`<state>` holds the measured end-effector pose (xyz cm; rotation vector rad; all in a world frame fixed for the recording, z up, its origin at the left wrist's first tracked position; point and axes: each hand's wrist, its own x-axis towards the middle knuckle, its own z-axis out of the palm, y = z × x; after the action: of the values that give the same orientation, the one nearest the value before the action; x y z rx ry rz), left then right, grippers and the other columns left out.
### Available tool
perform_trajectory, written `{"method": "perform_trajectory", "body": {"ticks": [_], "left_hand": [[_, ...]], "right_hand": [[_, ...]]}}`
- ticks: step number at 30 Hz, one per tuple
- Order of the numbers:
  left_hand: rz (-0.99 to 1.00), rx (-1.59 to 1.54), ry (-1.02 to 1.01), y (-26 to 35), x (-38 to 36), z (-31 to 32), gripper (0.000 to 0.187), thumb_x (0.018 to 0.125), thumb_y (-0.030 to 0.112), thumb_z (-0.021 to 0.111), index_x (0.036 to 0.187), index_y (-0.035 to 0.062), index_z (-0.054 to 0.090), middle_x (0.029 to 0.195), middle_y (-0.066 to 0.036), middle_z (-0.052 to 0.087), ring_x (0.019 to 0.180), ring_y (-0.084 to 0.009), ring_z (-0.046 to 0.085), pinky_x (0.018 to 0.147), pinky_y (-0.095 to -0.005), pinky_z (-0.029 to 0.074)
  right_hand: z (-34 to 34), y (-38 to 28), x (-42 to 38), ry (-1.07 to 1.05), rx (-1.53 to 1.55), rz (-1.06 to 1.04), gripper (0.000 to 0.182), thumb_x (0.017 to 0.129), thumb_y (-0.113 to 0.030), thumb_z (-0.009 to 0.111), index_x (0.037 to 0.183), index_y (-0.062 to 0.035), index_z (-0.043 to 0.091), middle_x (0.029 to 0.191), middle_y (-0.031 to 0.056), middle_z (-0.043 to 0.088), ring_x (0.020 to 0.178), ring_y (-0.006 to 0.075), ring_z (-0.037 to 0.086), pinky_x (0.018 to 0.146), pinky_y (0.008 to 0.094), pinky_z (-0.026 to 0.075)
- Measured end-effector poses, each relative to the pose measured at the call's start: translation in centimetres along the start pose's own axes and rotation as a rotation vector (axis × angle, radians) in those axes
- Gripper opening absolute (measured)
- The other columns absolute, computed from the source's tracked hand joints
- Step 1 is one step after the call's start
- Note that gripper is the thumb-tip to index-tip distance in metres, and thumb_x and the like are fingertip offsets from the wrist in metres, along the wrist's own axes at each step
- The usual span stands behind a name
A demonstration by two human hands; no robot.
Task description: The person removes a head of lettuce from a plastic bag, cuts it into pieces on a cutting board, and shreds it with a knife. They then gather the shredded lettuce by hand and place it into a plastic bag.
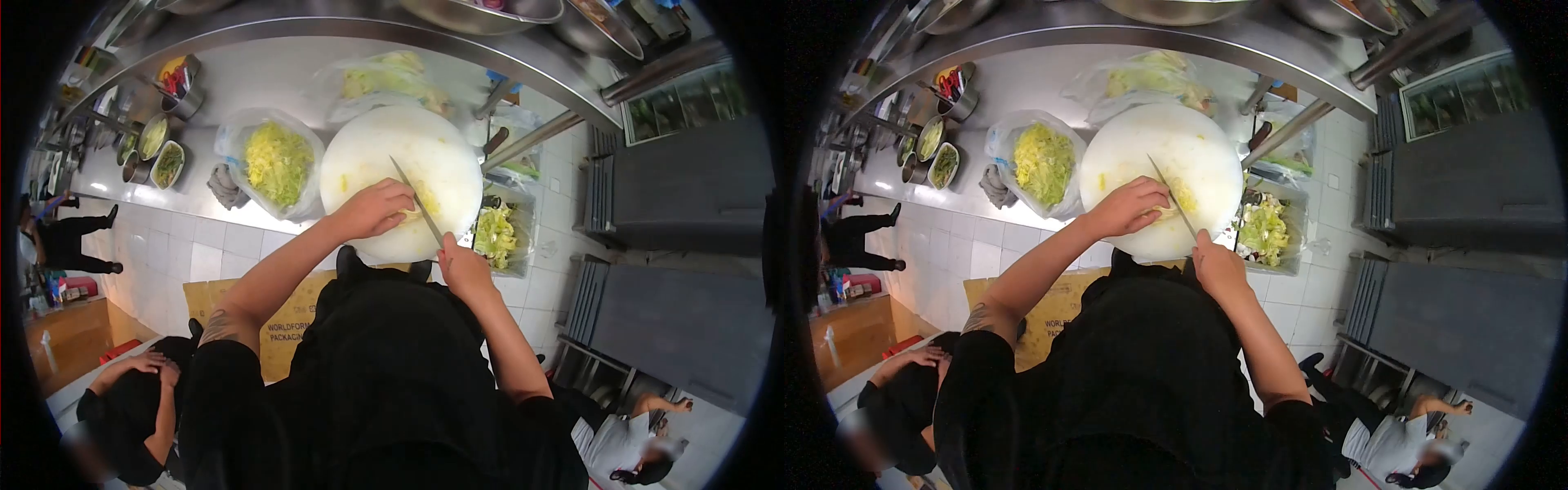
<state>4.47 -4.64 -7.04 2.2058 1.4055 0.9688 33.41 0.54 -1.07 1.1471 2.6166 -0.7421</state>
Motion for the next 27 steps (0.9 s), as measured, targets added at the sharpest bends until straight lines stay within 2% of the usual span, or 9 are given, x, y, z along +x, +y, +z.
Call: {"method": "perform_trajectory", "body": {"ticks": [2, 8, 11, 15, 18, 24, 27], "left_hand": [[0.005, -0.005, 0.008, -0.1, -0.3, -0.1, 0.025, 0.098, 0.010, 0.077, 0.121, 0.0080, 0.071, 0.133, -0.011, 0.068, 0.123, -0.0357, 0.063, 0.106, -0.0454, 0.054], [-0.067, -0.014, 0.086, 0.7, -0.5, 0.1, 0.021, 0.097, 0.010, 0.079, 0.116, 0.0074, 0.069, 0.131, -0.010, 0.068, 0.123, -0.0356, 0.064, 0.103, -0.0452, 0.056], [-0.074, 0.024, 0.085, 0.8, -0.7, 0.5, 0.020, 0.097, 0.011, 0.079, 0.113, 0.0075, 0.069, 0.130, -0.010, 0.068, 0.122, -0.0355, 0.065, 0.102, -0.0451, 0.056], [-0.090, 0.018, 0.075, 0.7, -0.7, 0.8, 0.020, 0.097, 0.011, 0.080, 0.113, 0.0081, 0.069, 0.128, -0.010, 0.069, 0.121, -0.0354, 0.065, 0.102, -0.0450, 0.056], [-0.094, 0.008, 0.087, 0.5, -0.7, 0.9, 0.019, 0.097, 0.011, 0.080, 0.113, 0.0082, 0.070, 0.127, -0.010, 0.069, 0.121, -0.0352, 0.065, 0.102, -0.0443, 0.056], [-0.057, -0.009, 0.116, 0.3, -1.0, 1.0, 0.020, 0.096, 0.010, 0.081, 0.114, 0.0080, 0.071, 0.127, -0.010, 0.070, 0.121, -0.0351, 0.065, 0.102, -0.0445, 0.056], [-0.121, -0.024, 0.105, 0.6, -0.9, 1.0, 0.021, 0.096, 0.010, 0.082, 0.115, 0.0076, 0.072, 0.127, -0.010, 0.070, 0.120, -0.0356, 0.065, 0.102, -0.0452, 0.056]], "right_hand": [[-2.9, -1.6, -1.1, -0.032, -0.027, 0.018, 0.021, 0.113, -0.024, 0.055, 0.118, -0.0045, 0.050, 0.084, 0.0268, 0.076, 0.084, 0.0517, 0.075, 0.077, 0.0638, 0.057], [0.9, 1.2, 1.8, 0.017, 0.049, -0.020, 0.023, 0.113, -0.027, 0.057, 0.117, -0.0042, 0.052, 0.081, 0.0255, 0.075, 0.080, 0.0510, 0.075, 0.075, 0.0622, 0.058], [-2.6, 0.1, -0.8, 0.014, -0.020, -0.031, 0.024, 0.113, -0.027, 0.058, 0.118, -0.0044, 0.053, 0.081, 0.0246, 0.075, 0.081, 0.0502, 0.075, 0.074, 0.0620, 0.057], [-3.5, -0.8, -3.9, 0.001, -0.027, -0.019, 0.023, 0.113, -0.025, 0.060, 0.114, -0.0035, 0.052, 0.077, 0.0247, 0.073, 0.078, 0.0515, 0.073, 0.071, 0.0623, 0.054], [0.7, 0.1, 0.3, 0.076, 0.011, -0.085, 0.022, 0.111, -0.023, 0.061, 0.119, -0.0048, 0.054, 0.079, 0.0246, 0.075, 0.075, 0.0489, 0.075, 0.069, 0.0621, 0.057], [-2.3, -1.1, -2.1, 0.002, -0.003, -0.027, 0.024, 0.111, -0.024, 0.060, 0.123, -0.0055, 0.052, 0.081, 0.0259, 0.076, 0.080, 0.0505, 0.075, 0.074, 0.0638, 0.057], [-0.1, -1.0, 0.8, 0.025, -0.009, -0.028, 0.023, 0.111, -0.024, 0.060, 0.120, -0.0052, 0.052, 0.081, 0.0254, 0.076, 0.081, 0.0507, 0.076, 0.075, 0.0635, 0.057]]}}
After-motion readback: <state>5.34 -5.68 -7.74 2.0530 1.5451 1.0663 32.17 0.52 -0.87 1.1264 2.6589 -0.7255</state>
